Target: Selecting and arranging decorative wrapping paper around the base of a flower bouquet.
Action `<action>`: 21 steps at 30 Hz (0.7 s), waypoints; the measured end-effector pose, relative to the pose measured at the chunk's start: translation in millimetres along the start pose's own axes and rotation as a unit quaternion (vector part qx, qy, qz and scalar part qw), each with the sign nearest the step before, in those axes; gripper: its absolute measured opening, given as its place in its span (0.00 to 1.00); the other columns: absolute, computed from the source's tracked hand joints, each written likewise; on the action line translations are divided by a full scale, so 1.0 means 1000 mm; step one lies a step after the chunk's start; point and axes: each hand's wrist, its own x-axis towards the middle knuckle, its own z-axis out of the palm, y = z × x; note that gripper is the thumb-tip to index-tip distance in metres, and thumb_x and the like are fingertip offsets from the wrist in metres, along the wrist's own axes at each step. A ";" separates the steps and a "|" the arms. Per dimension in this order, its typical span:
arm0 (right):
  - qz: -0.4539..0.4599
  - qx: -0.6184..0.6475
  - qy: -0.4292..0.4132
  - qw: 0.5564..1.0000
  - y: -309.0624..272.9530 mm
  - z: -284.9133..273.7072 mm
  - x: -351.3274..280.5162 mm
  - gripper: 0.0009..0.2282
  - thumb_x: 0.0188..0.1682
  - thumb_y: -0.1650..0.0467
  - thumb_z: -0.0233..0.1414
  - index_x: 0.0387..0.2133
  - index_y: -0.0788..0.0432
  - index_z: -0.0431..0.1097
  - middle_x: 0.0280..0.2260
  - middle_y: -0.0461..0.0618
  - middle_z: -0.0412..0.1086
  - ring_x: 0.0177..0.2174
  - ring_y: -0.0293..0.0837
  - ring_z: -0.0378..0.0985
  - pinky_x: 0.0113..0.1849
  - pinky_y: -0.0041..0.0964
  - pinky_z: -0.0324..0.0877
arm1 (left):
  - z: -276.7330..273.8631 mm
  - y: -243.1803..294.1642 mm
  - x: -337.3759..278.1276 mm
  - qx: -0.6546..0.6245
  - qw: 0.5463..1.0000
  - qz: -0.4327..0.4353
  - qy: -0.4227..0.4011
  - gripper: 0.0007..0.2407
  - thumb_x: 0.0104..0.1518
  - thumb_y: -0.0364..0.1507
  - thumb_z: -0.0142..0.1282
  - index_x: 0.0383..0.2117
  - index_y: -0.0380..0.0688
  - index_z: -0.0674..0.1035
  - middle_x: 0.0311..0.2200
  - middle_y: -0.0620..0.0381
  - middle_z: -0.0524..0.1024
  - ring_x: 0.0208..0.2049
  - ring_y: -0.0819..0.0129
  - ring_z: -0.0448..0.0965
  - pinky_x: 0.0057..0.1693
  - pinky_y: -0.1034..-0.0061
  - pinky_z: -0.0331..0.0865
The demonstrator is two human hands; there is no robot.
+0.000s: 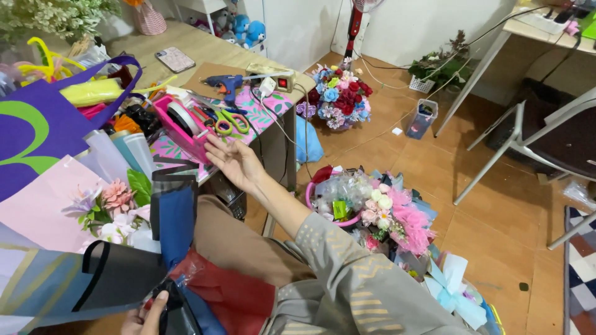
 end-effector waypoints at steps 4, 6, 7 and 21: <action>0.007 -0.050 -0.020 0.999 0.003 -0.014 -0.004 0.10 0.42 0.78 0.47 0.17 0.51 0.59 0.66 0.59 0.57 0.64 0.54 0.60 0.62 0.48 0.59 | 0.007 -0.008 0.005 -0.174 0.983 0.025 -0.042 0.19 0.53 0.23 0.61 0.53 0.35 0.77 0.46 0.48 0.79 0.45 0.66 0.78 0.56 0.79 0.68; -0.001 -0.217 0.017 0.976 0.007 -0.015 -0.013 0.06 0.48 0.76 0.47 0.23 0.60 0.67 0.55 0.69 0.69 0.54 0.60 0.74 0.55 0.53 0.71 | -0.002 0.008 -0.003 -0.112 0.989 -0.063 -0.070 0.11 0.56 0.30 0.65 0.40 0.37 0.78 0.36 0.48 0.81 0.39 0.63 0.79 0.50 0.72 0.71; 0.014 -0.210 0.014 0.977 0.003 -0.022 -0.016 0.06 0.48 0.76 0.47 0.23 0.60 0.67 0.55 0.69 0.69 0.54 0.60 0.74 0.55 0.53 0.71 | 0.004 0.003 -0.001 -0.110 0.990 -0.068 -0.055 0.11 0.56 0.30 0.65 0.40 0.37 0.78 0.36 0.48 0.81 0.39 0.63 0.79 0.50 0.72 0.71; -0.026 -0.611 0.116 0.782 -0.051 -0.037 0.012 0.08 0.50 0.72 0.62 0.38 0.62 0.72 0.24 0.43 0.66 0.19 0.32 0.72 0.25 0.30 0.82 | -0.010 0.075 -0.054 -0.124 0.986 0.046 -0.106 0.35 0.50 0.37 0.69 0.65 0.37 0.66 0.62 0.35 0.68 0.66 0.43 0.64 0.68 0.50 0.57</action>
